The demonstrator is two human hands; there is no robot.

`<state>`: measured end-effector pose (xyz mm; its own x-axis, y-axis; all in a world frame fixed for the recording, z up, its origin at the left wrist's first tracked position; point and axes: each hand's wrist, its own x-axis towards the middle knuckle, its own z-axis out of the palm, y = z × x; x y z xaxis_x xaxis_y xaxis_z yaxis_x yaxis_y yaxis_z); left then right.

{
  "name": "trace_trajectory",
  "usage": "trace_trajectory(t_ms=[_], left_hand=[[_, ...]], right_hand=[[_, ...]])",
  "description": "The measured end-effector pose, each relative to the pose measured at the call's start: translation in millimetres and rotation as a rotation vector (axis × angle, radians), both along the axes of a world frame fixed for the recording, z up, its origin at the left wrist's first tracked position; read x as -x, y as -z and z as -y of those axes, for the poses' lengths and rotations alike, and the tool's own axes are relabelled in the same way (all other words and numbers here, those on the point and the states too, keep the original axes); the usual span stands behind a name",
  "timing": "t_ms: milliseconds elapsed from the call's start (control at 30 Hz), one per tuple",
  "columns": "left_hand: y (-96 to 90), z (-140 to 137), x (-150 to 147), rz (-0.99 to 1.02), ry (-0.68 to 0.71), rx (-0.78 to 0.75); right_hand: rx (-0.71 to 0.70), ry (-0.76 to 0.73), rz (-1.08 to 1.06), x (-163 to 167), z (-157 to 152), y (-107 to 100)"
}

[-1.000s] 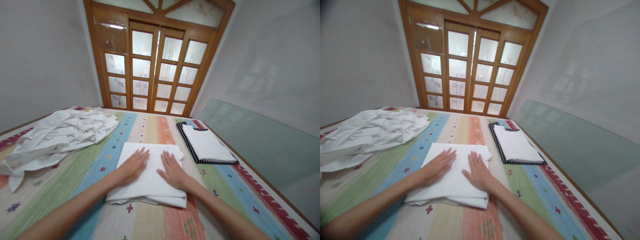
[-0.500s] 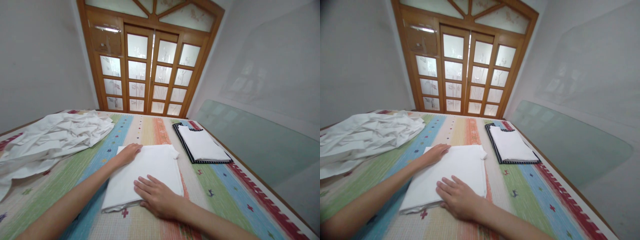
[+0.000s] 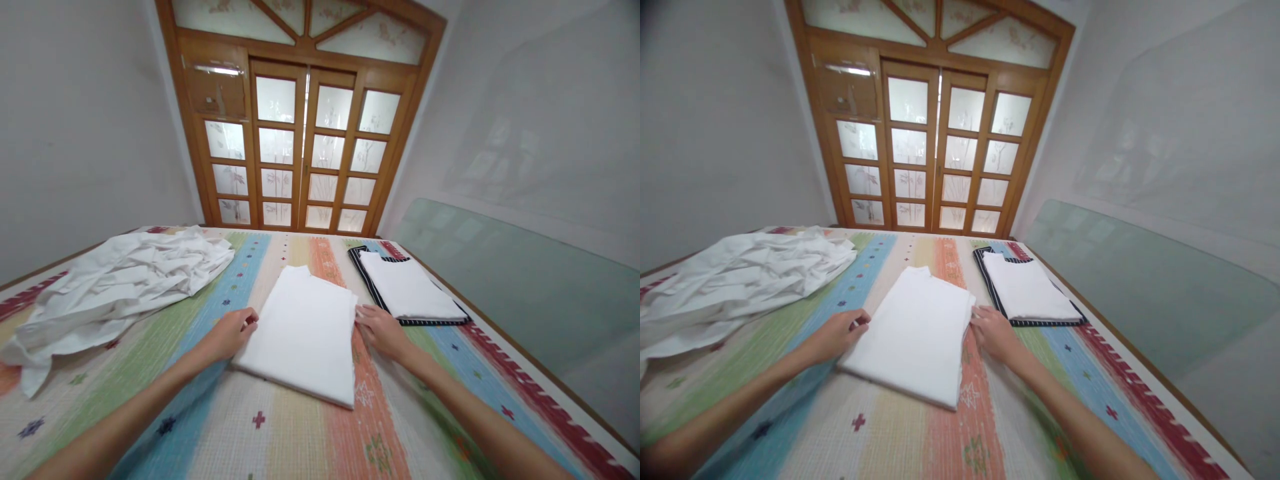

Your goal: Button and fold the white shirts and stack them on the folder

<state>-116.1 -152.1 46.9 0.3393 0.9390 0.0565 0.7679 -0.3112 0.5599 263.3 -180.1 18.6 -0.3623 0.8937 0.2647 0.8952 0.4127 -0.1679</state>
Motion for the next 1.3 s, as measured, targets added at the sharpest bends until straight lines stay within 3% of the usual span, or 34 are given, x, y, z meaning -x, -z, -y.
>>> trace_trajectory(t_ms=[167,400,567,700,867,967,1033,1167,1300], left_hand=[[3.3,30.2,-6.3,0.289,-0.030,0.446],[2.7,32.4,-8.2,0.760,-0.222,0.627],[3.9,24.7,-14.4,0.847,-0.242,0.743],[6.2,19.7,-26.7,0.860,-0.173,0.788],[1.1,21.1,-42.8,0.915,-0.144,0.829],[5.2,22.4,-48.6,0.956,-0.179,0.795],[10.9,22.5,-51.9,0.976,-0.230,0.770],[18.3,22.1,-61.0,1.018,-0.335,0.721],[12.6,19.7,-75.8,1.068,-0.353,0.658]], right_hand=[[0.157,0.207,-0.527,11.8,13.6,-3.5],[0.518,0.401,-1.121,16.5,34.8,-2.9],[0.683,0.339,-1.392,22.6,35.4,-9.4],[0.815,0.313,-1.464,30.4,29.4,-10.0],[0.748,0.262,-1.354,41.2,27.4,-6.3],[0.700,0.201,-1.390,48.7,29.7,-10.1],[0.746,0.189,-1.453,52.7,30.0,-12.5],[0.791,0.266,-1.529,52.8,23.7,-11.4],[0.779,0.319,-1.535,36.8,11.3,-19.1]])
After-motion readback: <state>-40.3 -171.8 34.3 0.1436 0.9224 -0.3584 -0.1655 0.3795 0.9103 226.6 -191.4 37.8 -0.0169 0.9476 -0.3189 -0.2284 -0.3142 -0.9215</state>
